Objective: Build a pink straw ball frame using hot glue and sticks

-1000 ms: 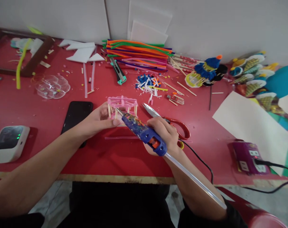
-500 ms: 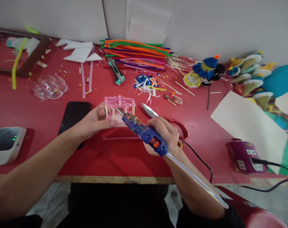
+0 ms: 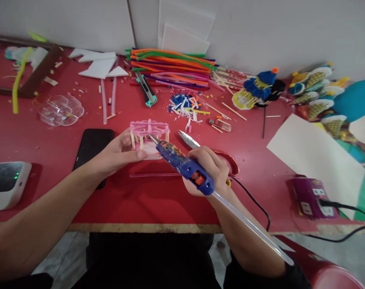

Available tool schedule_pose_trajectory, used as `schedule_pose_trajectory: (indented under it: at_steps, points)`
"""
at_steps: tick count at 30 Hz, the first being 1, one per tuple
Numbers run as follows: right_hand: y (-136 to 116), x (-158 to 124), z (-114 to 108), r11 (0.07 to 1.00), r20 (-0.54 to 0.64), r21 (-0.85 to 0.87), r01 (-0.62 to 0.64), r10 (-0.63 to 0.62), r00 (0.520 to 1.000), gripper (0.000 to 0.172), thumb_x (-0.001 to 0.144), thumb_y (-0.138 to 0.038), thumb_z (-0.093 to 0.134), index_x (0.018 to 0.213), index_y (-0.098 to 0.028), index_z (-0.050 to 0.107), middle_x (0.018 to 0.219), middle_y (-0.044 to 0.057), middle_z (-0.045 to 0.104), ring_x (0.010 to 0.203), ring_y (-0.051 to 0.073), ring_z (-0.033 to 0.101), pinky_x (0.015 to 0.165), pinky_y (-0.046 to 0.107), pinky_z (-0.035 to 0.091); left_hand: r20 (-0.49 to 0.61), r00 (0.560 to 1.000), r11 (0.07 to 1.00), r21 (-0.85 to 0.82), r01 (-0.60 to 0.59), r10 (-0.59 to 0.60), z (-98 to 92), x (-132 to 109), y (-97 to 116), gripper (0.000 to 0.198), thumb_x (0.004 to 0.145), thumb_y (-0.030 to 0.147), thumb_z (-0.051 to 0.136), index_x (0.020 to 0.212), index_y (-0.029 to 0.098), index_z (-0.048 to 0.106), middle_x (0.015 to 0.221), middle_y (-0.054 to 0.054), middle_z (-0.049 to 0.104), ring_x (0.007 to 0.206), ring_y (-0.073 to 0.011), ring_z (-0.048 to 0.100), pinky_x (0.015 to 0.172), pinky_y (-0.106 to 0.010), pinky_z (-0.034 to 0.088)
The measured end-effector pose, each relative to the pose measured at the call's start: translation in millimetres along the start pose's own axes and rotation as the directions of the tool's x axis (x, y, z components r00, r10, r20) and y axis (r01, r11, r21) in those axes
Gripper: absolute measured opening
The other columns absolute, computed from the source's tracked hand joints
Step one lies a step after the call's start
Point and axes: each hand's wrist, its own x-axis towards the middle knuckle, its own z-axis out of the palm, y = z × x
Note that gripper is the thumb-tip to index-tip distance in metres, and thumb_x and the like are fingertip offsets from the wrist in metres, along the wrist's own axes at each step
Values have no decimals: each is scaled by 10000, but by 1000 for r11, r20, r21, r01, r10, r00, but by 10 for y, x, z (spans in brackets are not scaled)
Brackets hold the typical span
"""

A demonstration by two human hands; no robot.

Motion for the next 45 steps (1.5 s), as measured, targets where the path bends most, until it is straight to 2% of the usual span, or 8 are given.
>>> schedule_pose_trajectory:
  at_steps: [4, 11, 16, 23, 27, 33, 45]
  points:
    - [-22, 49, -18, 1000, -15, 14, 15, -14, 1000, 186, 721, -127, 577, 846, -265, 569, 688, -26, 595, 552, 157, 572, 506, 287, 488, -8, 1000, 999, -36, 0, 0, 1, -3, 0, 511, 705, 330, 907, 1125, 203, 643, 1188, -81, 751, 1194, -311, 688, 1100, -468, 489]
    - [-18, 58, -34, 1000, -25, -23, -12, 12, 1000, 159, 734, -137, 601, 815, -267, 558, 660, -17, 588, 525, 169, 562, 487, 298, 482, -9, 1000, 997, -68, 24, -24, 17, -9, 28, 545, 696, 346, 916, 1142, 191, 646, 1084, -80, 766, 1139, -314, 713, 1094, -506, 503]
    - [-9, 51, -39, 1000, -6, -7, -16, 16, 1000, 159, 716, -135, 610, 806, -260, 571, 655, -16, 593, 527, 167, 558, 493, 296, 473, -19, 1000, 998, -63, 7, -9, 2, -3, -1, 542, 692, 320, 918, 1145, 203, 645, 1195, -91, 748, 1217, -327, 681, 1133, -516, 471]
    - [-20, 58, -39, 1000, -13, 1, -27, 27, 1000, 136, 723, -138, 591, 779, -255, 551, 631, -12, 564, 514, 164, 542, 472, 292, 463, -36, 999, 999, -52, 17, -19, -1, -14, 7, 585, 693, 336, 917, 1188, 188, 643, 1199, -112, 735, 1253, -352, 653, 1138, -560, 457]
    - [-8, 53, -34, 1000, -20, -3, -31, 31, 999, 131, 718, -145, 590, 781, -253, 551, 626, -14, 568, 502, 160, 542, 458, 290, 457, -59, 998, 998, -61, 21, -25, 3, -16, 12, 580, 673, 329, 929, 1159, 181, 650, 1240, -123, 720, 1290, -364, 630, 1143, -554, 458]
    - [-6, 41, -33, 998, -10, 14, -61, 62, 998, 125, 706, -150, 591, 759, -253, 545, 620, -14, 565, 501, 160, 536, 462, 289, 450, -53, 998, 996, -84, 22, -26, -18, -8, -10, 559, 680, 330, 929, 1147, 195, 653, 1143, -96, 753, 1187, -333, 691, 1105, -544, 495]
    - [-5, 45, -39, 996, -2, 5, -87, 87, 996, 102, 698, -161, 585, 746, -238, 536, 598, -29, 536, 475, 136, 495, 463, 270, 433, -41, 999, 997, -75, -10, 7, -40, -2, -20, 611, 677, 331, 933, 1201, 202, 647, 1230, -100, 734, 1171, -324, 702, 1099, -515, 507]
